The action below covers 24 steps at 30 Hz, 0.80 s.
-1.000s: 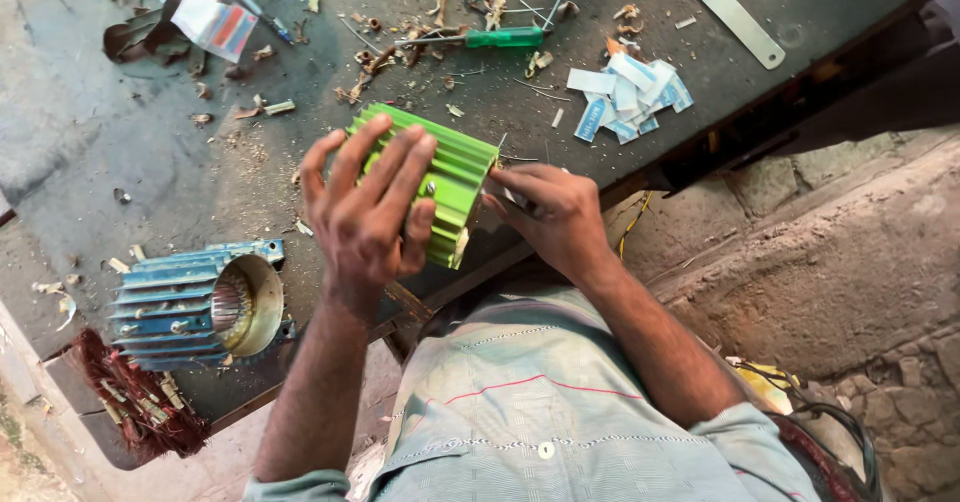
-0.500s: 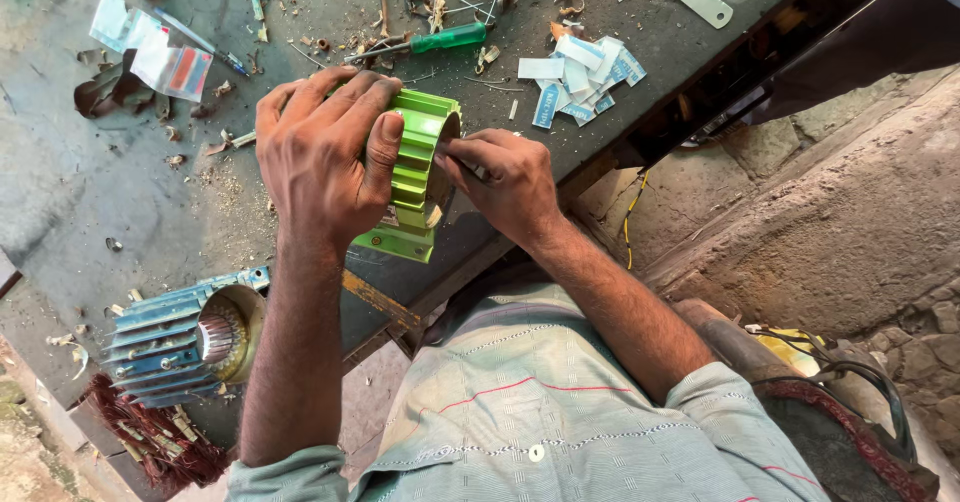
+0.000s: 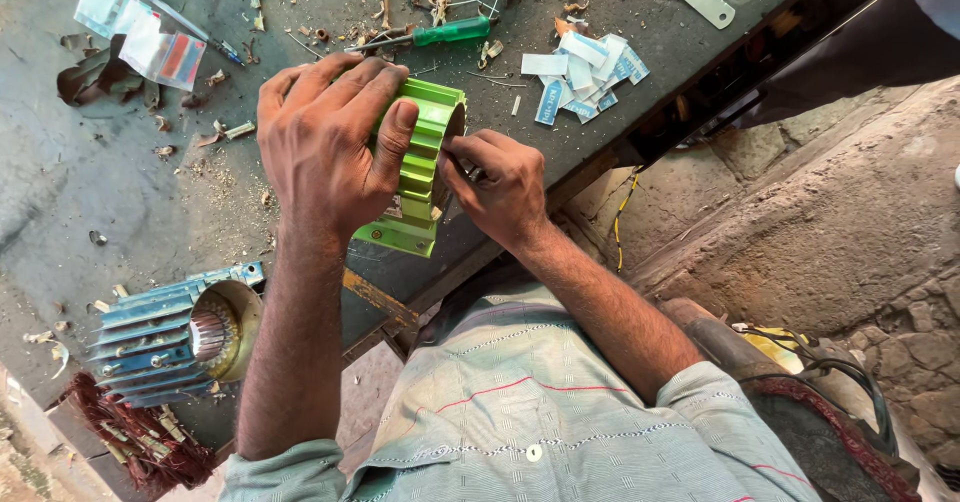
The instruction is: The person places small white rectangular pieces into slots on the inner surface of a green cylindrical motor housing. They repeatedly pick up pieces, insert them, and rotate the housing to access different slots. The person also briefly opens a drawer and handles the motor housing with both hands.
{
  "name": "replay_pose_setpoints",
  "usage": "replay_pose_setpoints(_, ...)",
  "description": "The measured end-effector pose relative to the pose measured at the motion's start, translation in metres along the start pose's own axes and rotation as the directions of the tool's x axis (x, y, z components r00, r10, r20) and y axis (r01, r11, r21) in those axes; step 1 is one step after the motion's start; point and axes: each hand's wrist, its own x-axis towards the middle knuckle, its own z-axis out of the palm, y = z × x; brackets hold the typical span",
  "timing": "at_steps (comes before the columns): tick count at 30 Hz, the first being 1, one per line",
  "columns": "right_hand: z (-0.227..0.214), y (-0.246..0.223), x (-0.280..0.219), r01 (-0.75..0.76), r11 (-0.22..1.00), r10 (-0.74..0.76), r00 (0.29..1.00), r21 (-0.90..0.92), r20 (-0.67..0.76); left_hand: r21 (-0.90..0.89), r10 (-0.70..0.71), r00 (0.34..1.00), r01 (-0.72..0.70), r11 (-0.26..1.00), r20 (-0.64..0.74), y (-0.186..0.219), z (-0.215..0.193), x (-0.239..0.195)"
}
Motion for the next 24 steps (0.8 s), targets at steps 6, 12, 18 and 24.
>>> replay_pose_setpoints(6,0.004,0.001,-0.001,-0.035,0.998,0.035,0.999,0.058,0.001,-0.007,-0.003,1.000,0.003,1.000,-0.001,-0.001,0.000,0.001)
replay_pose_setpoints(12,-0.001,0.005,0.002,0.138,0.989,-0.135,0.989,-0.047,0.065,-0.007,-0.004,1.000,0.004,1.000,0.005,-0.002,0.001,0.002)
replay_pose_setpoints(18,-0.015,0.015,0.018,0.344,0.927,-0.297,0.916,-0.148,0.269,-0.005,0.001,1.000,-0.001,1.000,0.012,-0.003,0.001,0.004)
replay_pose_setpoints(24,-0.024,0.010,0.022,0.226,0.963,-0.189,0.953,-0.144,0.236,-0.010,0.005,1.000,-0.005,1.000,0.007,-0.004,0.001,0.008)
